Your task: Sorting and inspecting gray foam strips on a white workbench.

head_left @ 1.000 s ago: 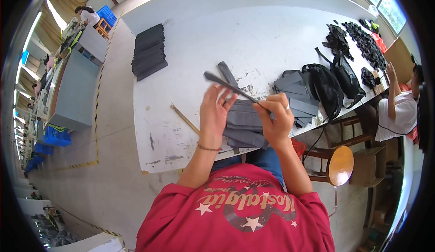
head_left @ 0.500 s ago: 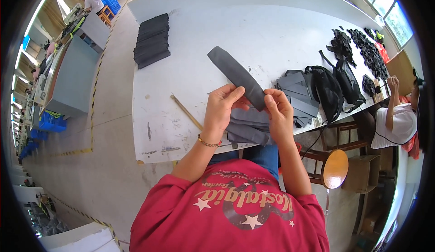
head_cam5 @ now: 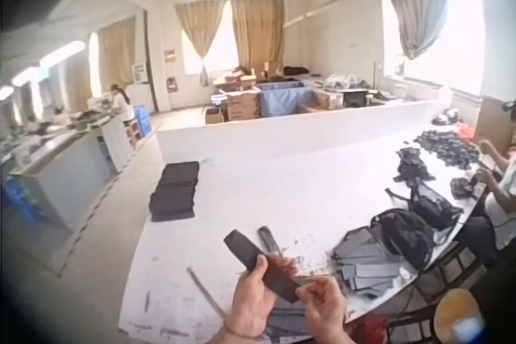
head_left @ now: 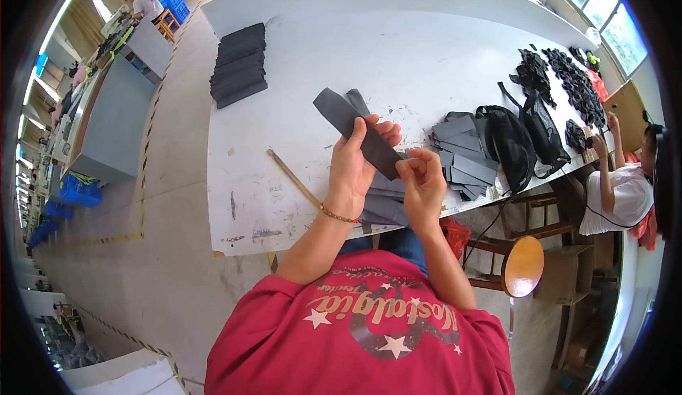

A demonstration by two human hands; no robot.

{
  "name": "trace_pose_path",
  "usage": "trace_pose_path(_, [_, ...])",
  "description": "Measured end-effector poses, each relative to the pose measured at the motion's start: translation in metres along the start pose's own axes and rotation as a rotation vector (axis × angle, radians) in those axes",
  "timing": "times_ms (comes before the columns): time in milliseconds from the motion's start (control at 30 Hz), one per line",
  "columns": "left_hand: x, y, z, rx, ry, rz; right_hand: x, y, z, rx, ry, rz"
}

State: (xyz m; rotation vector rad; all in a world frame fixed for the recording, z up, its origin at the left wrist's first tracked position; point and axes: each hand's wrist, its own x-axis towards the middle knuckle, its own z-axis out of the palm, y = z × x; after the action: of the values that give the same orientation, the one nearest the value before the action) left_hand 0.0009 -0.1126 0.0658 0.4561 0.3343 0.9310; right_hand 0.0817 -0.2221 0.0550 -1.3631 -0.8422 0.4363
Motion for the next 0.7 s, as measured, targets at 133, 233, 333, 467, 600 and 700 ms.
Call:
trace_pose_path(133, [0.004, -0.003, -0.001, 0.020, -0.004, -0.065, 0.005, 0.003, -0.013, 0.158, -0.068, 0.253])
trace_pose_path(233, [0.007, 0.002, 0.008, 0.069, -0.048, -0.086, 0.015, 0.003, -0.015, 0.351, -0.132, 0.320])
trace_pose_path(333, [0.005, -0.004, 0.010, 0.185, -0.010, -0.063, 0.013, 0.002, -0.011, 0.385, -0.072, 0.228])
trace_pose_path(467, [-0.021, -0.019, -0.024, 0.488, 0.081, -0.108, 0.011, 0.011, -0.005, 0.412, 0.064, 0.113])
trace_pose_path(600, [-0.035, -0.023, -0.015, 0.519, 0.048, -0.086, 0.003, 0.006, 0.001, 0.276, 0.107, 0.059])
trace_pose_path(700, [-0.033, -0.021, -0.016, 0.529, 0.039, -0.082, -0.003, 0.011, 0.001, 0.072, 0.120, -0.007])
